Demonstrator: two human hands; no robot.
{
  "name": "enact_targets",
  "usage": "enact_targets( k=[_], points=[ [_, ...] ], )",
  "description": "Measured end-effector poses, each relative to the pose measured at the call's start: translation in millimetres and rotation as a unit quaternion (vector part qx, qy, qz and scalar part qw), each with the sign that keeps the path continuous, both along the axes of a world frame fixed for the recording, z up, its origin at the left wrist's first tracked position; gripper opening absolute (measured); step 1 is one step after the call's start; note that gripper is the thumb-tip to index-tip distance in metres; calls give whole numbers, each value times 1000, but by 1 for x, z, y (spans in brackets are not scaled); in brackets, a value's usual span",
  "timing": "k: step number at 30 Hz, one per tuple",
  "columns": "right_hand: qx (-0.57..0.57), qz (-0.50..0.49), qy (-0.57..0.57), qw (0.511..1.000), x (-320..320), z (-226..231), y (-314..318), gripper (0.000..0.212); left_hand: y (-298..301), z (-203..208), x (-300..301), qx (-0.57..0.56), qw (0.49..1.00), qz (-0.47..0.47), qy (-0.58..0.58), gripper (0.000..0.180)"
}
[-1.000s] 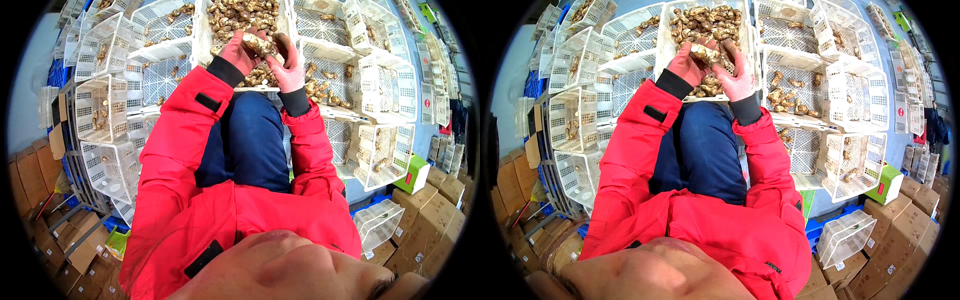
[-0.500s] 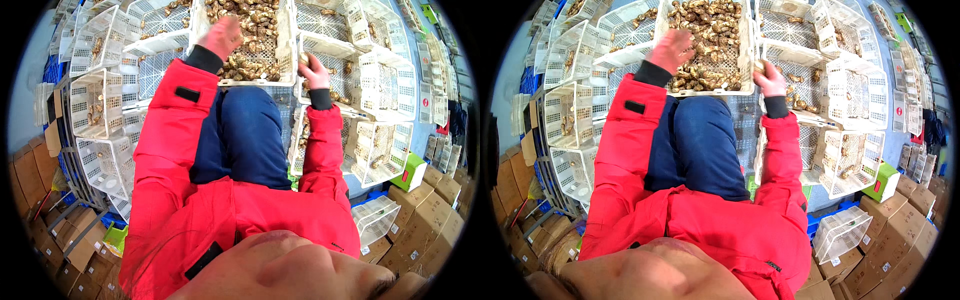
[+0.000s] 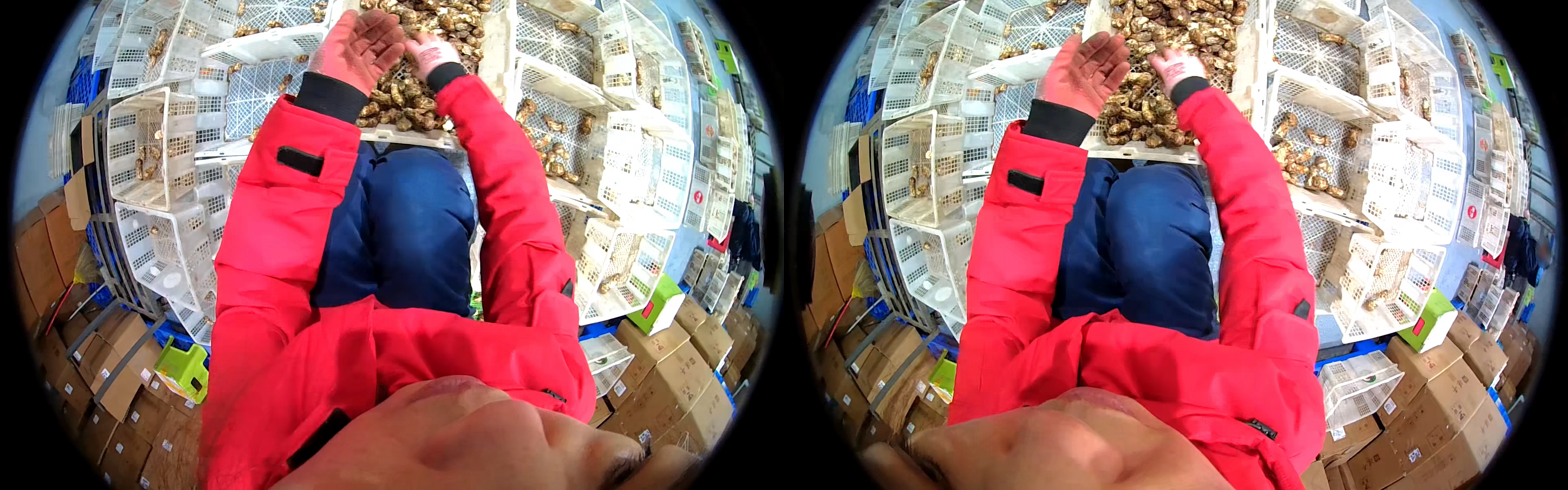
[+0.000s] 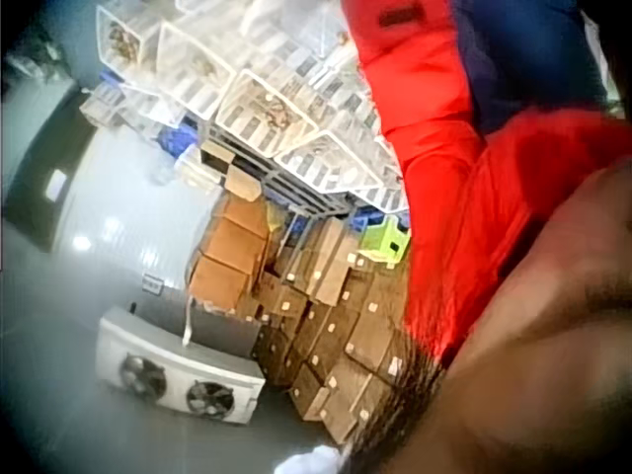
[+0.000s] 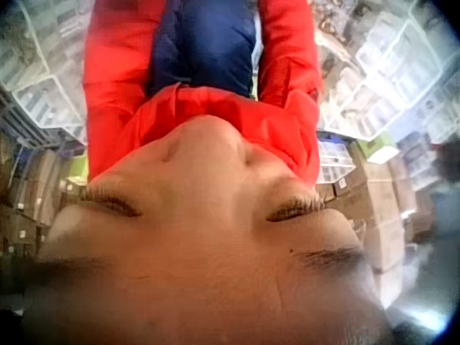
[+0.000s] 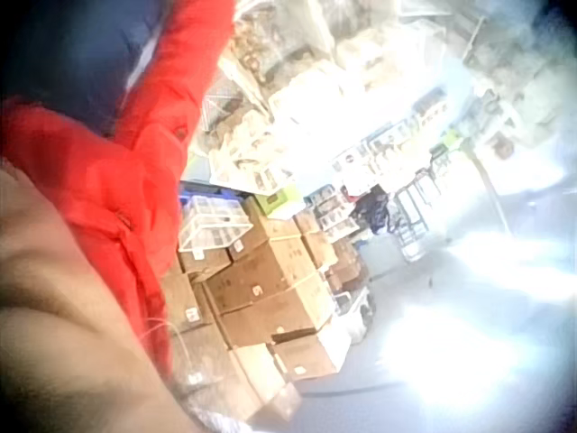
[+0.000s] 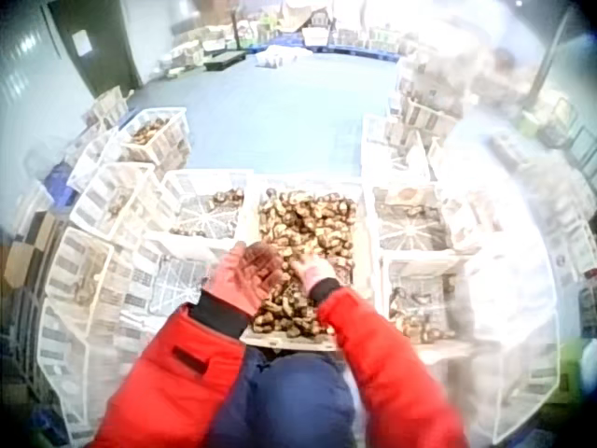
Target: The person sorts ginger roots by hand, picking them up from a large crate and placing them into smaller white plastic crates while sitting on the floor.
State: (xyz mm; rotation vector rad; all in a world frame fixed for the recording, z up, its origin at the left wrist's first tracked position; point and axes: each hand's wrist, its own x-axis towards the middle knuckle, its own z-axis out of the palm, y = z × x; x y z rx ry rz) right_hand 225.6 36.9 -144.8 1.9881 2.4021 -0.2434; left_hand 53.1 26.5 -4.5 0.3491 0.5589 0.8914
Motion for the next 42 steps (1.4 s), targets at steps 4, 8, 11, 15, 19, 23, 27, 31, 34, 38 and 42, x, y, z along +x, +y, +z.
enact_targets(
  k=[4,8,11,15,19,23,27,31,34,38,42],
  points=[
    [-2,-82,45,996,-6,-20,15,30,1,-13,-1,12,999,4,37,28],
    [24,-229,479,847,32,24,-10,43,-2,-11,5,84,965,32,245,25],
    [-27,-166,764,623,39,73,-24,42,2,-40,11,269,846,-48,459,32],
    [52,-148,562,812,26,144,-49,40,-7,-26,33,125,904,-251,323,30],
    [133,-154,517,831,24,175,-60,37,-21,-7,34,61,955,-185,226,27],
    [58,-134,740,657,44,139,-55,36,-18,11,25,14,962,-204,184,30],
    [-30,-64,856,513,24,126,-51,40,-22,16,22,-46,975,-196,93,27],
    [-11,-66,695,716,29,124,-45,38,-26,22,25,-72,966,-243,44,29],
    [61,-130,706,693,17,130,-45,38,-21,7,32,18,959,-243,143,32],
    [86,-100,520,844,14,144,-45,38,-23,-1,38,123,917,-220,309,34],
    [140,-176,533,816,11,159,-57,33,-13,-10,30,22,956,-195,217,31]
  ],
)
